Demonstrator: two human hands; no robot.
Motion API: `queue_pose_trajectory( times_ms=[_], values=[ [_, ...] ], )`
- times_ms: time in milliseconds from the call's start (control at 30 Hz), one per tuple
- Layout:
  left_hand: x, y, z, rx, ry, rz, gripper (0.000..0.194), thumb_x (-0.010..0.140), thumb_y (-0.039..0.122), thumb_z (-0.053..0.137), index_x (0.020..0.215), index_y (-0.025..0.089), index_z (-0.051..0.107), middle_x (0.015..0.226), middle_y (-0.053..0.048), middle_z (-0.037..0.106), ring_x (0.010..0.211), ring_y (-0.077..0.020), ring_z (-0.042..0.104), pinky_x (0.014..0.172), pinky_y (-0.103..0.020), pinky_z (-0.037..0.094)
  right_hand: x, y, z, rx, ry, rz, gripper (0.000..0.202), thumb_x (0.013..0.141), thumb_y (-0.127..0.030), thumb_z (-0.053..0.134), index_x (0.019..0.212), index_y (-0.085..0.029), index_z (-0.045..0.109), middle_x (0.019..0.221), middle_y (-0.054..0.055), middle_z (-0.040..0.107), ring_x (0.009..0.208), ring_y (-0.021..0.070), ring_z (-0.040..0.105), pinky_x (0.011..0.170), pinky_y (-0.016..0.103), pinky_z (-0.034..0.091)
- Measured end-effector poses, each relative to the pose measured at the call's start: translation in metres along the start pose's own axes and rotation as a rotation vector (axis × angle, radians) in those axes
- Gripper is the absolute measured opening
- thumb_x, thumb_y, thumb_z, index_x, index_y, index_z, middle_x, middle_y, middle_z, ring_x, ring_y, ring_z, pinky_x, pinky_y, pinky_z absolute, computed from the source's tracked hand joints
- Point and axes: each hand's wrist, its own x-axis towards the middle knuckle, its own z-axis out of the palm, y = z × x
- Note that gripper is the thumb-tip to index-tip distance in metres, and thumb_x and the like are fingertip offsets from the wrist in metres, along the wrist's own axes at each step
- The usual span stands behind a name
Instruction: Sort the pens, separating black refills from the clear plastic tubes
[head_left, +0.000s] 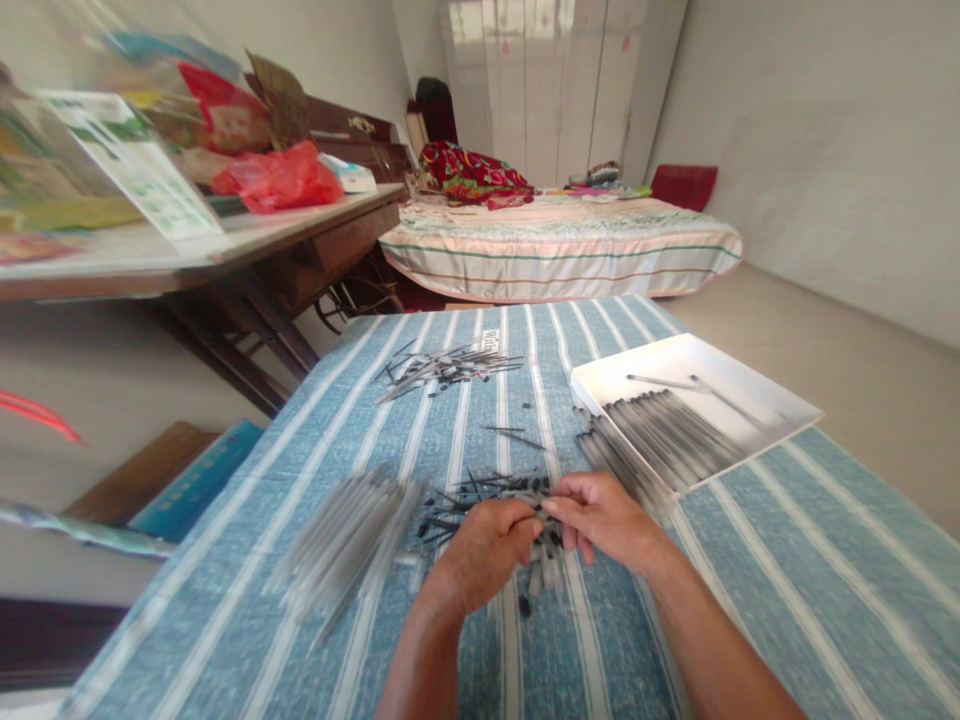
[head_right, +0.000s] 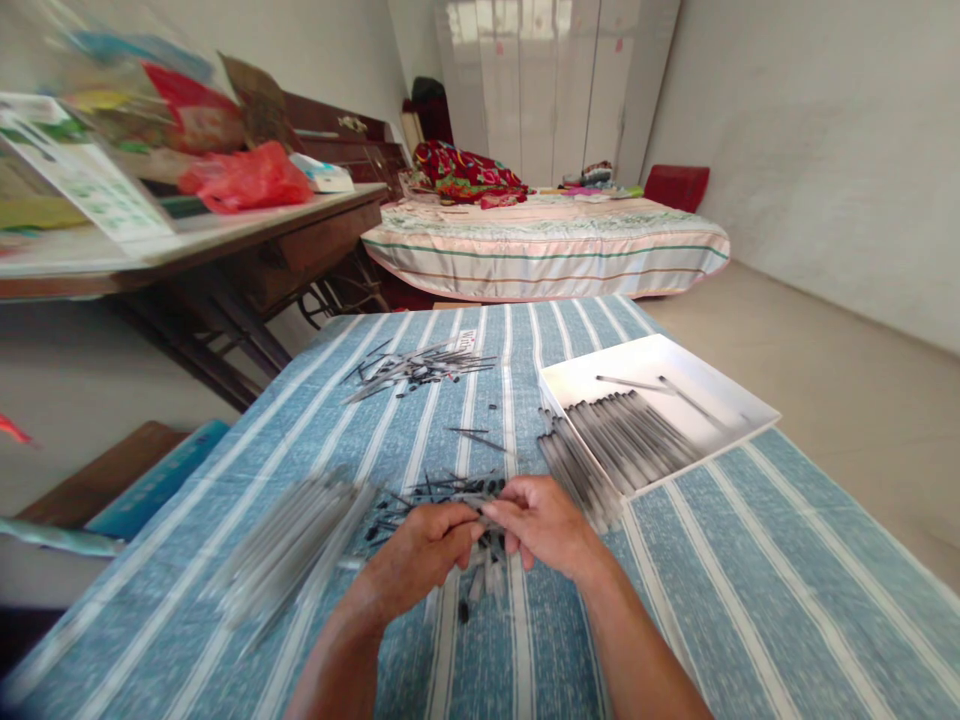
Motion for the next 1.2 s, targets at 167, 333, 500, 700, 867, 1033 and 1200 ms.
queue_pose_trajectory(
  times_ms=[167, 333, 500, 700, 867, 1033, 1200],
  values=[
    [0.001, -0.001, 0.001, 0.008, -0.005, 0.008, 0.028, 0.077, 0.027, 0.037, 0.053, 0.018, 0.047, 0.047, 0.004, 0.043, 0.048, -0.0109, 0.042, 0.049, -0.022, 0.029, 0.001, -0.002, 0.003, 0.044, 0.035, 0.031, 0.025, 0.075, -0.038, 0.054, 0.068, -0.016, 0.047, 0.050, -0.005, 0.056, 0.033, 0.0057, 0.048, 0.031, 0.014, 0.025],
    [0.001, -0.003, 0.000, 0.037, 0.012, -0.002, 0.028, 0.077, 0.028, 0.038, 0.053, 0.018, 0.048, 0.047, 0.004, 0.043, 0.049, -0.0109, 0.043, 0.049, -0.022, 0.029, 0.000, 0.001, 0.003, 0.014, -0.009, 0.031, 0.024, 0.076, -0.037, 0.052, 0.066, -0.016, 0.048, 0.049, -0.005, 0.056, 0.032, 0.0060, 0.049, 0.031, 0.014, 0.027],
    [0.000, -0.004, -0.003, 0.022, -0.002, 0.007, 0.029, 0.078, 0.029, 0.037, 0.057, 0.017, 0.052, 0.049, 0.004, 0.045, 0.050, -0.0104, 0.043, 0.049, -0.021, 0.030, 0.000, 0.001, 0.002, 0.065, -0.002, 0.027, 0.026, 0.072, -0.039, 0.056, 0.065, -0.015, 0.050, 0.049, -0.004, 0.057, 0.033, 0.0054, 0.048, 0.031, 0.014, 0.027],
    [-0.007, -0.007, -0.009, -0.087, -0.046, -0.002, 0.024, 0.075, 0.030, 0.043, 0.074, 0.015, 0.061, 0.058, 0.004, 0.048, 0.052, -0.0091, 0.044, 0.050, -0.020, 0.032, -0.003, -0.004, -0.001, 0.215, -0.006, -0.006, 0.028, 0.071, -0.040, 0.057, 0.063, -0.014, 0.051, 0.051, -0.002, 0.059, 0.034, 0.0064, 0.050, 0.032, 0.015, 0.029],
    [-0.017, -0.021, -0.029, 0.054, 0.137, -0.115, 0.022, 0.074, 0.033, 0.045, 0.069, 0.019, 0.061, 0.057, 0.004, 0.053, 0.054, -0.0111, 0.049, 0.053, -0.020, 0.035, -0.002, -0.005, -0.015, 0.301, 0.311, -0.084, 0.023, 0.071, -0.035, 0.058, 0.062, -0.015, 0.050, 0.050, -0.002, 0.057, 0.032, 0.0060, 0.046, 0.031, 0.015, 0.028],
    [-0.028, -0.049, -0.057, 0.402, 0.476, -0.355, 0.022, 0.073, 0.032, 0.046, 0.073, 0.020, 0.065, 0.074, -0.002, 0.065, 0.072, -0.0187, 0.059, 0.065, -0.024, 0.040, 0.001, -0.001, -0.023, 0.206, 0.636, -0.130, 0.022, 0.071, -0.035, 0.057, 0.062, -0.017, 0.050, 0.049, -0.003, 0.055, 0.031, 0.0060, 0.042, 0.031, 0.017, 0.027],
    [-0.037, -0.068, -0.076, 0.509, 0.654, -0.683, 0.036, 0.076, 0.033, 0.045, 0.102, 0.018, 0.064, 0.100, -0.012, 0.065, 0.084, -0.0287, 0.061, 0.065, -0.032, 0.043, -0.002, -0.002, -0.017, -0.245, 0.406, -0.068, 0.022, 0.073, -0.034, 0.054, 0.058, -0.018, 0.052, 0.045, -0.004, 0.051, 0.035, 0.0084, 0.044, 0.037, 0.020, 0.032]
  ],
)
